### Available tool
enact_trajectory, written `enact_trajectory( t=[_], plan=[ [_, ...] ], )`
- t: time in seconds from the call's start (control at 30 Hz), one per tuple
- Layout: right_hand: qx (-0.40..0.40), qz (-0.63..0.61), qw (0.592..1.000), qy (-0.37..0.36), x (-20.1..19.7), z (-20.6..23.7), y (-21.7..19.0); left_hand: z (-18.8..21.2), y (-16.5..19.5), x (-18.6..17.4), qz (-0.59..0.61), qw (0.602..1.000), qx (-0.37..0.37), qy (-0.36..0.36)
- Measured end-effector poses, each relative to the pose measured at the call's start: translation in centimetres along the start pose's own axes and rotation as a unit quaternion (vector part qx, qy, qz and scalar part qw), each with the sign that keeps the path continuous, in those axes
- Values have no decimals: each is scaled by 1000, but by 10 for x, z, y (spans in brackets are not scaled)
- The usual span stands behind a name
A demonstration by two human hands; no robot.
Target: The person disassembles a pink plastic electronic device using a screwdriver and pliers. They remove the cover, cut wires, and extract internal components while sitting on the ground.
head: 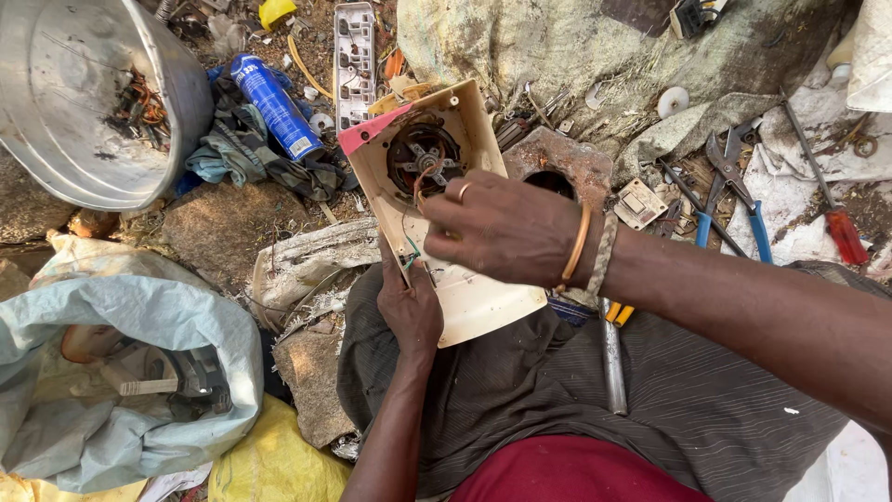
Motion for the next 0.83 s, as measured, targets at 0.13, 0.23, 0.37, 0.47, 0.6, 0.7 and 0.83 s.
enact_trajectory(
  t=[0.13, 0.23, 0.37, 0.47, 0.6, 0.7, 0.83],
  plan=[
    [179, -45, 950, -251, 33, 5, 31, 2, 8, 3, 29, 999, -6, 30],
    [211, -82, 888, -400, 53, 19, 15, 2, 14, 3, -7, 999, -4, 38],
    [73, -62, 992, -86, 19, -9, -12, 6, 13, 0, -23, 998, -28, 44],
    [44, -103, 991, -73, 43, 3, -26, 9, 30, 0, -41, 998, 8, 51],
    [174, -111, 976, -71, 50, 54, -21, -7, 12, -1, -48, 989, -134, -33],
    [334, -144, 931, 27, 24, 114, -15, -63, 46, -38, -50, 996, 52, 45],
    [481, -163, 853, 117, 1, 189, -51, -172, 79, -62, -204, 957, 204, 20]
  ],
)
Point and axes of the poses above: each hand's wrist, its own z-axis away from the middle knuckle, its own x-axis out of the palm, y = z × x, the point moved 10 cm from there along -z, towards the middle knuckle, and after that the axes turned 11 degrees about z, right-handed, at the moved point
